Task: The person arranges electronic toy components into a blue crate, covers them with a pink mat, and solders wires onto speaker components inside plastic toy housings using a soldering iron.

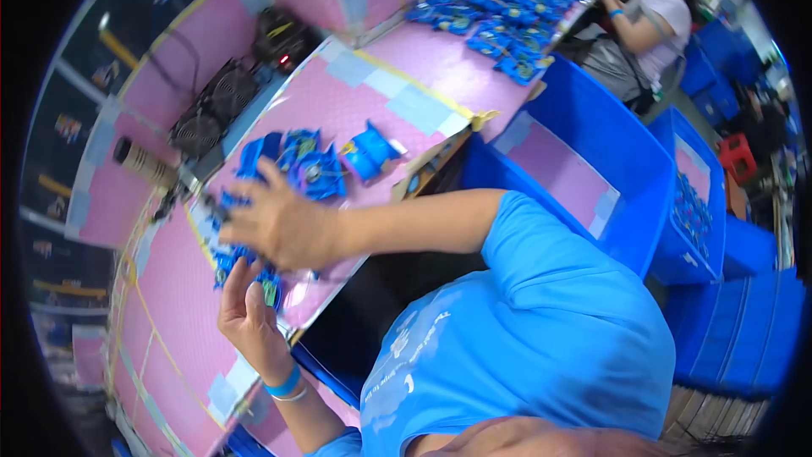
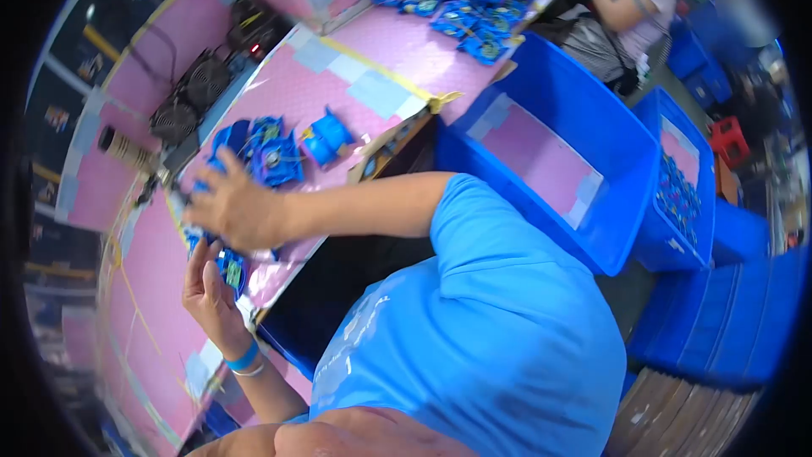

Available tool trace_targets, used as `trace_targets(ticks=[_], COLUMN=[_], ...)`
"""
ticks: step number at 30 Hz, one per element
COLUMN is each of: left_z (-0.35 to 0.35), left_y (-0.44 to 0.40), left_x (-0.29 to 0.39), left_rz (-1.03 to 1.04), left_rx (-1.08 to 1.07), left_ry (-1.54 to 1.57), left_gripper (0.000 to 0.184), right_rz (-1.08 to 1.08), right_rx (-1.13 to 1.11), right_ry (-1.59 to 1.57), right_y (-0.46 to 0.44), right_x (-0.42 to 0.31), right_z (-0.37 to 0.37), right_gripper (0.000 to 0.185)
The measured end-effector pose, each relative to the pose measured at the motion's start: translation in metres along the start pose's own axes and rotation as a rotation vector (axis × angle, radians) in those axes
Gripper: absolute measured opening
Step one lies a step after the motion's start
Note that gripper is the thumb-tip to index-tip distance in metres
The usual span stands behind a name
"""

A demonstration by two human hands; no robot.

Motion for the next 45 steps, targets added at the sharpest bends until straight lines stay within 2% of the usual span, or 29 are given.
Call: trace_targets(ticks=[1,4,7,9,11,14,15,16,17,18,22,25,27,28,29,31,32,34,36,37,39,40,41,43,44,45], left_z=[0.02,0.038,0.07,0.092,0.109,0.133,0.142,0.152,0.161,0.171,0.224,0.263,0.284,0.294,0.301,0.32,0.329,0.345,0.362,0.373,0.388,0.396,0.404,0.419,0.424,0.429], left_y=[0.001,-0.017,-0.019,-0.01,-0.001,0.015,0.017,0.019,0.02,0.02,0.018,0.018,0.017,0.018,0.017,0.013,0.013,0.01,0.009,0.01,0.009,0.009,0.009,0.012,0.011,0.007], left_x=[0.0,-0.017,-0.009,0.0,0.005,0.008,0.01,0.012,0.014,0.014,0.015,0.007,-0.001,-0.002,-0.004,-0.01,-0.013,-0.022,-0.031,-0.029,-0.041,-0.045,-0.048,-0.041,-0.044,-0.048], left_rz=[-0.047,-0.031,-0.144,-0.192,-0.292,-0.301,-0.361,-0.421,-0.483,-0.517,-0.665,-0.761,-0.784,-0.802,-0.831,-0.823,-0.82,-0.842,-0.778,-0.751,-0.711,-0.697,-0.683,-0.714,-0.72,-0.719], left_rx=[0.012,-0.2,-0.213,-0.213,-0.173,-0.342,-0.361,-0.38,-0.405,-0.434,-0.581,-0.686,-0.735,-0.743,-0.747,-0.752,-0.757,-0.781,-0.751,-0.755,-0.787,-0.792,-0.798,-0.8,-0.81,-0.83], left_ry=[0.169,0.322,0.342,0.355,0.387,0.351,0.374,0.396,0.377,0.347,0.229,0.133,0.079,0.057,0.078,0.109,0.144,0.142,0.127,0.11,0.127,0.11,0.093,0.116,0.104,0.106], left_gripper=[0.026,0.007,0.004,0.008,0.017,0.02,0.02,0.02,0.019,0.019,0.018,0.019,0.023,0.024,0.028,0.028,0.029,0.035,0.044,0.051,0.055,0.056,0.057,0.058,0.058,0.058], right_rz=[-0.007,-0.022,0.002,0.015,0.072,0.216,0.381,0.47,0.485,0.627,1.093,1.195,1.188,1.252,1.25,1.153,1.158,1.17,1.282,1.342,1.408,1.494,1.555,1.248,1.372,1.381], right_rx=[0.04,0.113,0.023,0.086,0.12,0.269,0.325,0.354,0.435,0.414,0.326,0.206,0.047,-0.016,-0.014,-0.131,-0.31,-0.477,-0.44,-0.345,-0.257,-0.186,-0.154,-0.381,-0.331,-0.324], right_ry=[-0.047,-0.083,-0.178,-0.274,-0.361,0.118,0.358,0.499,0.691,0.883,0.991,0.796,0.766,0.727,0.724,0.741,0.619,0.556,0.379,-0.065,-0.055,-0.037,-0.024,0.279,0.25,0.248], right_y=[0.0,0.003,0.016,0.024,0.031,0.056,0.067,0.09,0.11,0.13,0.168,0.189,0.194,0.194,0.193,0.194,0.188,0.172,0.163,0.161,0.17,0.173,0.182,0.189,0.184,0.179], right_x=[-0.008,-0.007,0.014,0.044,0.114,0.249,0.283,0.352,0.389,0.426,0.488,0.534,0.549,0.553,0.556,0.554,0.552,0.539,0.531,0.527,0.536,0.534,0.545,0.566,0.554,0.545], right_z=[-0.002,-0.013,-0.039,-0.063,-0.108,-0.207,-0.241,-0.275,-0.31,-0.339,-0.42,-0.453,-0.46,-0.461,-0.458,-0.455,-0.461,-0.462,-0.461,-0.461,-0.465,-0.464,-0.464,-0.463,-0.46,-0.458], right_gripper=[0.037,0.041,0.055,0.064,0.073,0.057,0.061,0.064,0.065,0.064,0.064,0.065,0.063,0.065,0.065,0.069,0.071,0.074,0.082,0.09,0.092,0.085,0.085,0.077,0.09,0.09])
Point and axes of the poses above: each hand's wrist, its own y-axis away from the middle knuckle, its own z-axis out of the palm, x = y × z, the point moved 1 cm from there along -y, towards the middle knuckle, and after that the axes turned 6 degrees about x, right-handed, at the moved point
